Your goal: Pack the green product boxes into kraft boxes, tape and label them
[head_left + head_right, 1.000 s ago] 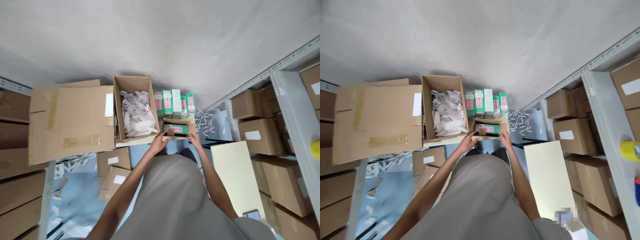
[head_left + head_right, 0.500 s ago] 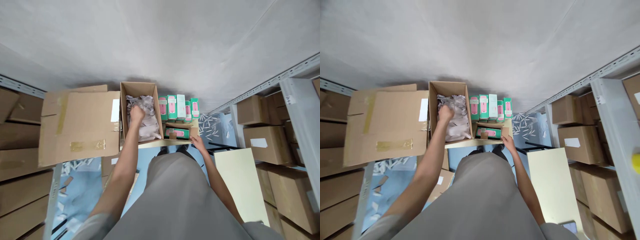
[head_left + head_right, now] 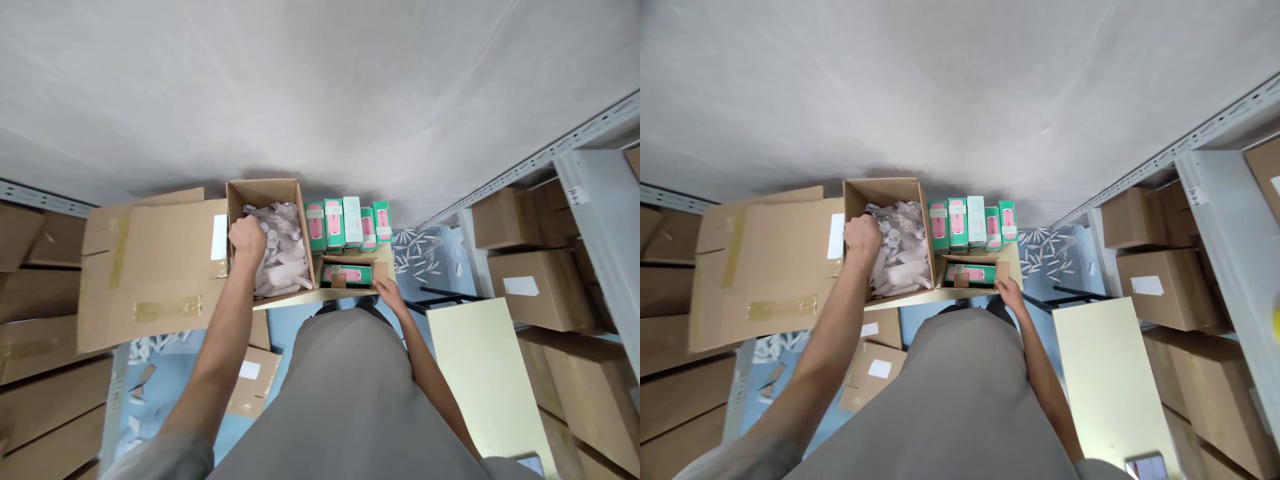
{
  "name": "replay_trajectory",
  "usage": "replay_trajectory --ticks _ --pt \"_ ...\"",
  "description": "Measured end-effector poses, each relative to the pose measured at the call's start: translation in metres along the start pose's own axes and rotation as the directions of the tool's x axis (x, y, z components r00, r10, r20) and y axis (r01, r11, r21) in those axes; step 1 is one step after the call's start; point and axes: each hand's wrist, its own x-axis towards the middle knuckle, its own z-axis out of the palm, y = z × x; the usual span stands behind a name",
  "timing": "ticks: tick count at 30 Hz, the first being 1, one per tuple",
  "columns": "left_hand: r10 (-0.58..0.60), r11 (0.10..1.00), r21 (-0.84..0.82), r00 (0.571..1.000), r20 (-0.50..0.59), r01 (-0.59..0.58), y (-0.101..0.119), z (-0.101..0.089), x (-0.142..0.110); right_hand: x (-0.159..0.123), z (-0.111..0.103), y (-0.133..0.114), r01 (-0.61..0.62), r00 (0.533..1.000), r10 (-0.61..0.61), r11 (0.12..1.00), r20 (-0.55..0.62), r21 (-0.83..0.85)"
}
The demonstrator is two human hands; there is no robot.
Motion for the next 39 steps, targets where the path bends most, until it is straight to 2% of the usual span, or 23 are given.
replay_trajectory --ticks 2,3,5,7,8,10,13,15,18,21,24,26,27,29,32,33,35,37,39 --pt "-0.068 0.996 0.058 0.997 -0.048 0.071 0.006 -0.012 -0.024 0.000 -0.001 0.000 -0.003 1.000 0.003 1.000 0.011 -0.004" --pt "-0.057 0.996 0.067 0.996 -0.063 0.061 0.010 -0.017 -0.039 0.001 -0.001 0.000 -0.006 1.000 0.006 1.000 0.016 -0.007" --pt "0.063 0.998 0.001 0.995 -0.074 -0.063 0.022 -0.020 -0.071 0.001 -0.002 0.000 -0.010 1.000 0.011 1.000 0.027 -0.014" --pt "0.190 0.972 -0.125 0.979 -0.070 -0.197 0.037 -0.012 -0.100 0.003 -0.003 -0.001 -0.010 0.999 0.011 1.000 0.033 -0.019" --pt "0.242 0.948 -0.203 0.969 -0.043 -0.246 0.045 -0.004 -0.112 0.003 -0.003 -0.001 -0.010 0.999 0.011 1.000 0.035 -0.021" --pt "0.323 0.892 -0.360 0.943 0.083 -0.274 0.059 0.019 -0.130 0.004 -0.004 -0.001 -0.015 0.999 0.016 1.000 0.035 -0.022" --pt "0.374 0.848 -0.490 0.883 0.284 -0.202 0.076 0.061 -0.144 0.005 -0.005 -0.001 -0.024 0.999 0.025 1.000 0.046 -0.017" --pt "0.373 0.845 -0.501 0.875 0.307 -0.185 0.081 0.083 -0.148 0.005 -0.006 0.000 -0.025 0.998 0.025 1.000 0.060 -0.014" --pt "0.384 0.828 -0.518 0.890 0.246 -0.214 0.076 0.094 -0.148 0.005 -0.007 0.003 -0.018 0.998 0.019 1.000 0.067 -0.009" --pt "0.335 0.835 -0.508 0.928 0.163 -0.212 0.053 0.084 -0.134 0.005 -0.006 0.007 -0.010 0.998 0.010 1.000 0.063 0.004" --pt "0.174 0.891 -0.434 0.983 0.065 -0.129 0.023 0.072 -0.100 0.005 -0.003 0.012 0.020 0.998 -0.022 0.999 0.058 0.043" --pt "0.097 0.919 -0.387 0.995 0.024 -0.080 0.008 0.069 -0.072 0.005 -0.001 0.014 0.038 0.998 -0.041 0.997 0.055 0.061" --pt "0.085 0.929 -0.364 0.996 0.029 -0.068 0.004 0.071 -0.057 0.005 0.000 0.014 0.041 0.998 -0.044 0.997 0.054 0.061" --pt "0.096 0.956 -0.286 0.989 0.112 -0.061 0.002 0.079 -0.033 0.004 0.000 0.013 0.038 0.998 -0.040 0.998 0.055 0.042" --pt "0.076 0.984 -0.173 0.967 0.244 -0.034 0.010 0.091 -0.011 0.004 -0.003 0.009 0.039 0.998 -0.040 0.999 0.057 0.016" --pt "0.060 0.988 -0.155 0.962 0.265 -0.019 0.013 0.092 -0.009 0.004 -0.003 0.008 0.039 0.998 -0.039 0.999 0.056 0.012" --pt "0.027 0.989 -0.150 0.973 0.228 0.008 0.017 0.084 -0.010 0.005 -0.004 0.008 0.033 0.998 -0.034 0.999 0.052 0.010" --pt "0.002 0.989 -0.147 0.993 0.117 0.015 0.018 0.064 -0.021 0.004 -0.003 0.008 0.024 0.999 -0.025 1.000 0.048 0.012" --pt "0.027 0.984 -0.176 0.999 -0.025 -0.031 0.020 0.038 -0.041 0.004 -0.001 0.009 0.009 0.999 -0.010 1.000 0.044 0.017"
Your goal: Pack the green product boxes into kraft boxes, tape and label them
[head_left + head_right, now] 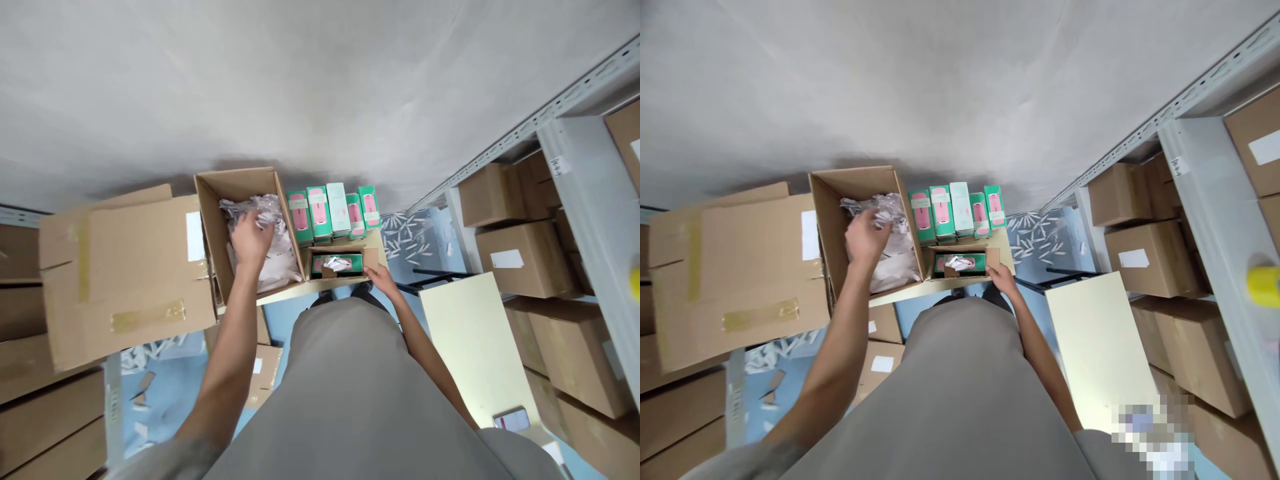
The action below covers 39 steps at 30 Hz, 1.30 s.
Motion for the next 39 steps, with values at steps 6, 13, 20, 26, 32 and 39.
replay_trajectory --ticks 6,13,20,26,32,39 --pt "0.320 0.920 -0.263 0.945 0.074 -0.291 0.038 -0.018 -0.089 0.001 0.005 0.003 -0.071 0.997 0.071 0.997 -0.012 0.010" --pt "0.374 0.925 -0.164 0.893 0.252 -0.342 0.039 0.044 -0.129 -0.005 0.008 -0.001 -0.130 0.991 0.131 0.989 -0.012 0.077" --pt "0.459 0.885 -0.205 0.858 0.232 -0.418 0.019 0.067 -0.140 -0.059 -0.006 0.009 -0.178 0.969 0.211 0.956 -0.127 0.232" --pt "0.518 0.852 -0.340 0.740 0.430 -0.399 0.040 0.119 -0.163 -0.156 -0.033 0.043 -0.180 0.873 0.335 0.897 -0.355 0.403" --pt "0.539 0.827 -0.556 0.409 0.736 -0.089 0.090 0.192 -0.204 -0.254 -0.047 0.092 -0.121 0.680 0.478 0.821 -0.556 0.558" --pt "0.621 0.776 -0.565 0.179 0.763 -0.281 0.163 0.276 -0.294 -0.320 -0.088 0.171 -0.125 0.545 0.590 0.759 -0.595 0.638"
